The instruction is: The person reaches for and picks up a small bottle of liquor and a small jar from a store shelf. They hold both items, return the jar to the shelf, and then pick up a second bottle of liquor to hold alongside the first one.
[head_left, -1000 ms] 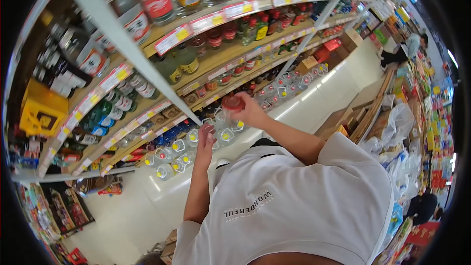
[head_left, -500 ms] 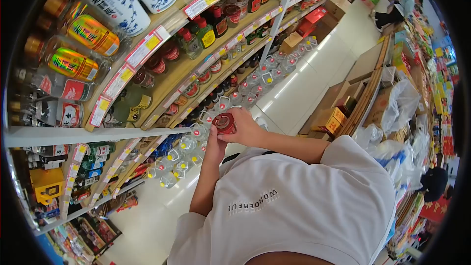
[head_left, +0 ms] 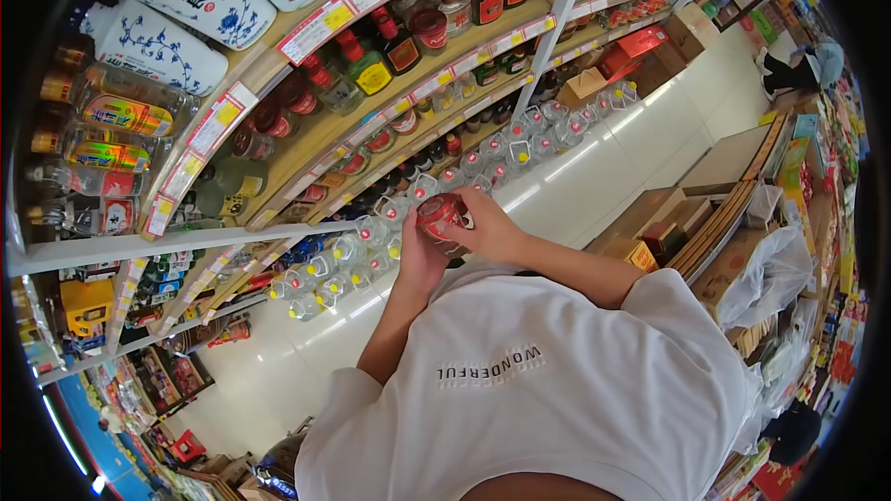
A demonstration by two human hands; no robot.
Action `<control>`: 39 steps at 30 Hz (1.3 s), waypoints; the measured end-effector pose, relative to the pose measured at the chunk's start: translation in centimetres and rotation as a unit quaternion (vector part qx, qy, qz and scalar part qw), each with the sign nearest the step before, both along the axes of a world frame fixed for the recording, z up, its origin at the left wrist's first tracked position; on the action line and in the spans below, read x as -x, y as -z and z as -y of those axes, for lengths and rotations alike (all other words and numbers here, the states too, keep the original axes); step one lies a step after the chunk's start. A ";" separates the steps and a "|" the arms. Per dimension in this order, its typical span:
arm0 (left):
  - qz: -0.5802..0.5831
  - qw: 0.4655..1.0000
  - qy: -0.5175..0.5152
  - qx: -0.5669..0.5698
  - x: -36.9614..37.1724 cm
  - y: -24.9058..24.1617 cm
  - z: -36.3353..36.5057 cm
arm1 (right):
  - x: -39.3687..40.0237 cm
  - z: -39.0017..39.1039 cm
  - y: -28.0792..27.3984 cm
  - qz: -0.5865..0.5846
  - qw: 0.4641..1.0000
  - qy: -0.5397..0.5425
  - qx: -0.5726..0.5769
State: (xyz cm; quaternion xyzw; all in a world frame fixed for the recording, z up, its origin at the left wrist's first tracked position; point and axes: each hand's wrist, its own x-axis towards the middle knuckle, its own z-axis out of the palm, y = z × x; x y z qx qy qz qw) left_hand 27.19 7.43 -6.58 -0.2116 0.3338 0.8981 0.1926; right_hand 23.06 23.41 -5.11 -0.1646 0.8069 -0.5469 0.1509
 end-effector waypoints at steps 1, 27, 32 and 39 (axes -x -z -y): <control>0.002 1.000 0.015 0.000 0.6 -0.4 -0.4 | 0.2 -0.4 0.0 0.006 1.000 0.010 0.021; 0.015 0.993 -0.036 -0.110 1.8 -5.8 -1.0 | 2.3 -1.0 0.0 0.071 0.968 -0.059 0.234; 0.031 0.988 -0.060 -0.136 -0.1 -5.3 -0.1 | 1.1 0.1 -1.2 0.181 0.945 -0.092 0.258; 0.041 0.988 -0.080 -0.129 -0.1 -5.3 1.1 | 2.9 -0.3 2.4 0.131 0.960 -0.023 0.244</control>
